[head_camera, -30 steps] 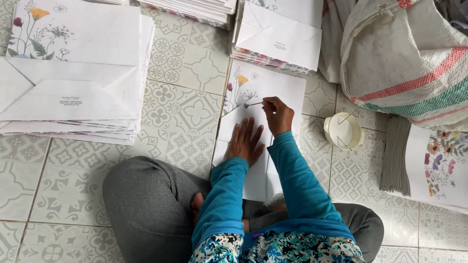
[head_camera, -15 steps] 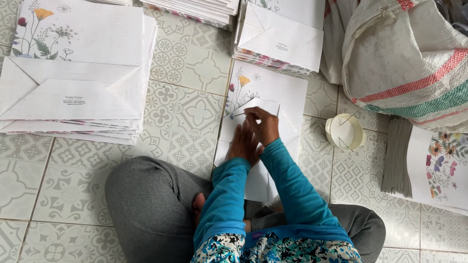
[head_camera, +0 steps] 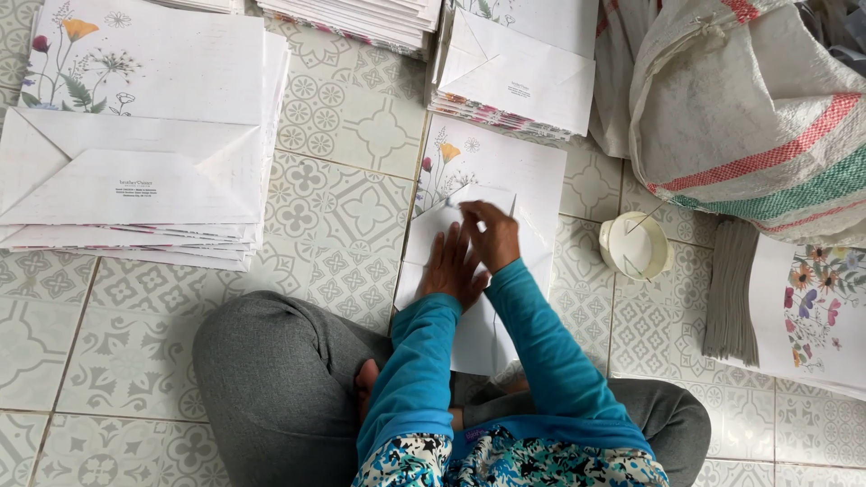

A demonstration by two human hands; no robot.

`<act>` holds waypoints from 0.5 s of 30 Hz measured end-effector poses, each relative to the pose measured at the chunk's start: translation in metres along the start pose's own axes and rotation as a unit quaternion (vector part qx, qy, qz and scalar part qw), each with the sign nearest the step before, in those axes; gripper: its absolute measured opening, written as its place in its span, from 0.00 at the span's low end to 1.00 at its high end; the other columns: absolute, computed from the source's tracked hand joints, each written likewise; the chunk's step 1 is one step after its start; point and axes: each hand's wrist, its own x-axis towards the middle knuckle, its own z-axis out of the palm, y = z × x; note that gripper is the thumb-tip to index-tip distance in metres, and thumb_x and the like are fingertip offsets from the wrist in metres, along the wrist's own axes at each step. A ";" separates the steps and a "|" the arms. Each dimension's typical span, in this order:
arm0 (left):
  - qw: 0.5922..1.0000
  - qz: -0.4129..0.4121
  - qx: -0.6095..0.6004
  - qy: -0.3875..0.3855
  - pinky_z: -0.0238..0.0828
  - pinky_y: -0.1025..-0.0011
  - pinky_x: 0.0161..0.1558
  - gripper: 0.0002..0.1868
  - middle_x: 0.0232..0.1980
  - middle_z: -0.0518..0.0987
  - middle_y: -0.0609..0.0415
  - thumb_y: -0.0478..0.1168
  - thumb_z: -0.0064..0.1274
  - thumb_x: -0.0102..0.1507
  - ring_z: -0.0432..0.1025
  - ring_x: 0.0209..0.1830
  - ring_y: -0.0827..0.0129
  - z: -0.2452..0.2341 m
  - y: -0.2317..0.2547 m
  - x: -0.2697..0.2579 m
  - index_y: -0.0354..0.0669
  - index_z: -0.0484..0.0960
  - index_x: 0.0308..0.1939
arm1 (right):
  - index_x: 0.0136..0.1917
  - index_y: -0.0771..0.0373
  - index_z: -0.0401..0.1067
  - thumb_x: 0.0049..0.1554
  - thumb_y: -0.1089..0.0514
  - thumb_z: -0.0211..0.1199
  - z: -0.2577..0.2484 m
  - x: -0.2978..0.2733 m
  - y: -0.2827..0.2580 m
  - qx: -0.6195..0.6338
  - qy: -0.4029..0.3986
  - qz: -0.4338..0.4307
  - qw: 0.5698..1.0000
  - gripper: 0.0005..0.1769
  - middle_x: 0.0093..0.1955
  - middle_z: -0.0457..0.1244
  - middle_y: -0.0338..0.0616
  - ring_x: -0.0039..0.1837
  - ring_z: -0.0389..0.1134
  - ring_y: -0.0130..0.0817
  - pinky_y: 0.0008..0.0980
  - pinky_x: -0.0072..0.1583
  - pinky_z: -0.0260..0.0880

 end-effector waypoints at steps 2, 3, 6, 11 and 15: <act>1.000 0.000 0.007 -0.001 0.17 0.54 0.81 0.35 0.85 0.38 0.52 0.63 0.17 0.71 0.30 0.85 0.56 0.031 -0.001 0.022 0.59 0.48 0.80 | 0.47 0.53 0.80 0.56 0.65 0.69 -0.008 -0.004 -0.029 0.014 -0.016 0.004 1.000 0.08 0.40 0.73 0.43 0.43 0.76 0.43 0.41 0.47 0.79; 1.000 0.001 0.014 -0.004 0.17 0.54 0.81 0.36 0.85 0.39 0.51 0.62 0.19 0.70 0.31 0.85 0.56 0.046 -0.001 0.033 0.58 0.46 0.81 | 0.46 0.54 0.80 0.56 0.66 0.68 -0.012 -0.006 -0.044 0.028 -0.033 0.009 0.999 0.07 0.40 0.73 0.42 0.42 0.76 0.43 0.39 0.47 0.79; 1.000 0.008 0.006 0.014 0.19 0.53 0.81 0.36 0.85 0.38 0.49 0.62 0.17 0.71 0.30 0.85 0.53 0.021 0.000 0.014 0.57 0.42 0.82 | 0.47 0.56 0.80 0.56 0.64 0.71 -0.018 -0.011 -0.032 0.068 -0.001 0.030 0.997 0.06 0.41 0.73 0.46 0.43 0.76 0.45 0.40 0.46 0.78; 0.999 0.002 0.007 0.040 0.16 0.54 0.81 0.36 0.86 0.33 0.51 0.64 0.15 0.72 0.28 0.85 0.55 0.023 0.001 0.008 0.63 0.38 0.82 | 0.52 0.64 0.78 0.63 0.69 0.64 -0.126 -0.012 0.005 0.131 0.069 0.080 0.986 0.05 0.47 0.72 0.53 0.47 0.75 0.42 0.44 0.53 0.76; 0.978 0.005 0.011 0.207 0.29 0.49 0.80 0.36 0.84 0.47 0.47 0.66 0.32 0.70 0.39 0.84 0.51 0.074 0.001 0.033 0.63 0.54 0.80 | 0.56 0.71 0.76 0.69 0.67 0.62 -0.229 -0.041 0.043 0.031 0.153 0.141 0.978 0.05 0.47 0.71 0.59 0.48 0.74 0.45 0.45 0.52 0.77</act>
